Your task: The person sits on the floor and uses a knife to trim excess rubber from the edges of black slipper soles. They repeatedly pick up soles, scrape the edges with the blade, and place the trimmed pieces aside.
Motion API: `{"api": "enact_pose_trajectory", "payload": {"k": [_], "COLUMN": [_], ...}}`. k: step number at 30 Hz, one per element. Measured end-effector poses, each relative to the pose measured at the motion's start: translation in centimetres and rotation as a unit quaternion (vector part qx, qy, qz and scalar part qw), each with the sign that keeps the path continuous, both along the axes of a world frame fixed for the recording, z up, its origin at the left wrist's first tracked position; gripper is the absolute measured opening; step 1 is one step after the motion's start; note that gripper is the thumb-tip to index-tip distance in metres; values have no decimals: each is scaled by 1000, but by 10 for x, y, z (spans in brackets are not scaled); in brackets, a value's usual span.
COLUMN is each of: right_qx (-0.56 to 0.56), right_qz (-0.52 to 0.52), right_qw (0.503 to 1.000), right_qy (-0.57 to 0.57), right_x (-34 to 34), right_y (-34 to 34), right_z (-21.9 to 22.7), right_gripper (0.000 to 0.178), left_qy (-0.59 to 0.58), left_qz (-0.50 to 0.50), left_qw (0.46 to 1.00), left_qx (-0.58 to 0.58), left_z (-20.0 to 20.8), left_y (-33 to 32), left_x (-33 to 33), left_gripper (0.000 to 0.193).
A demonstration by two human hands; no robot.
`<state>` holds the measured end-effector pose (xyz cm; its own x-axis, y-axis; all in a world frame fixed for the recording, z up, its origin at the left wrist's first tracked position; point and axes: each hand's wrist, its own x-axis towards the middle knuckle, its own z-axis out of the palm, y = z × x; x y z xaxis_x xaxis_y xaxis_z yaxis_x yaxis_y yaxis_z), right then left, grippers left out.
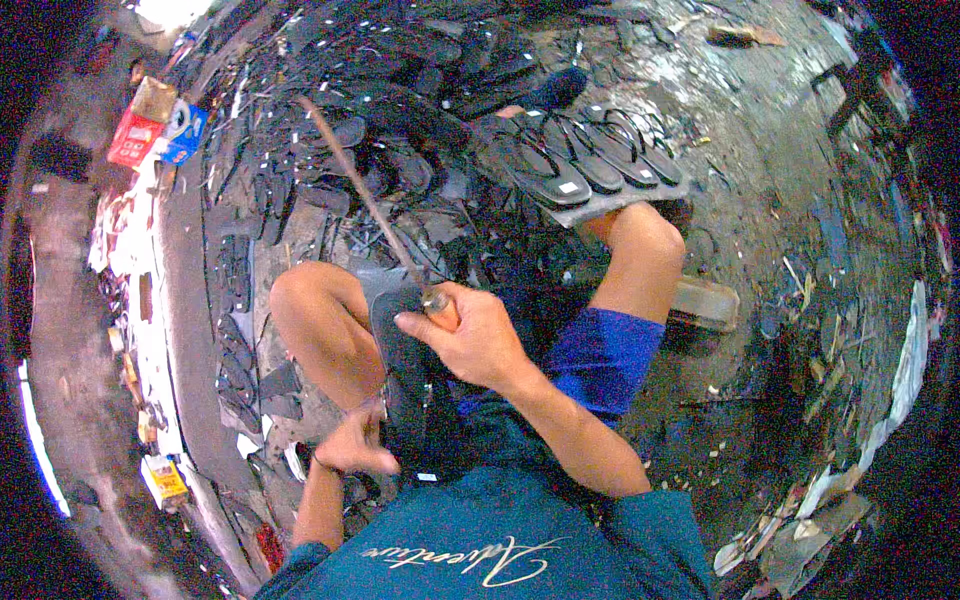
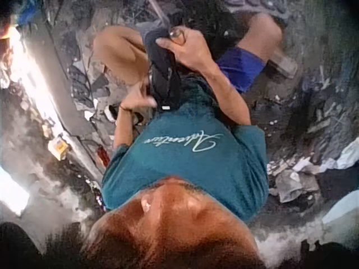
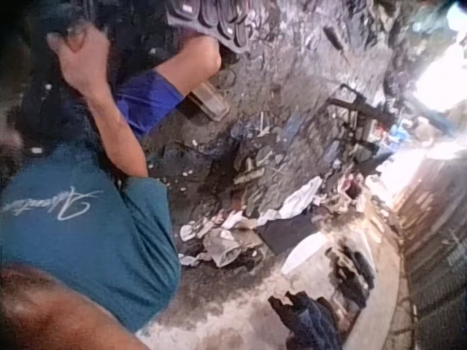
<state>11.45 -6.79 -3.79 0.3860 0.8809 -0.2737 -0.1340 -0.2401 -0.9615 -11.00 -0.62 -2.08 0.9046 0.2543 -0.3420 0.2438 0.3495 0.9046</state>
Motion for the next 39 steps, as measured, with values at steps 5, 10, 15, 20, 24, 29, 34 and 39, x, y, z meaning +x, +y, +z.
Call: {"api": "enact_pose_trajectory", "payload": {"k": [5,10,15,20,24,29,34,39], "right_qx": [147,132,76,103,153,157,199,83], "right_qz": [-125,-39,66,6,-36,-82,-96,29], "right_qw": [978,963,975,939,915,920,932,952], "right_qy": [-72,-231,-196,-327,-372,-350,-288,-295], "right_x": [-30,-16,-30,-36,-35,-12,-3,-24], "right_y": [-5,-96,-112,-91,-49,25,-1,-102], "right_z": [24,-6,5,8,11,20,19,-6], "right_gripper": [33,32,30,32,33,28,25,29], "left_qy": [14,33,159,156,80,79,39,25], "left_qz": [366,432,447,405,433,379,355,326], "left_qw": [927,901,880,900,897,920,934,945], "left_qx": [75,17,-25,-28,-47,-61,11,30], "left_z": [21,38,22,13,-2,25,55,45], "left_y": [45,72,53,42,38,36,61,62], "left_x": [58,41,42,37,31,49,37,19], "left_gripper": [34,36,59,39,37,38,41,37]}}
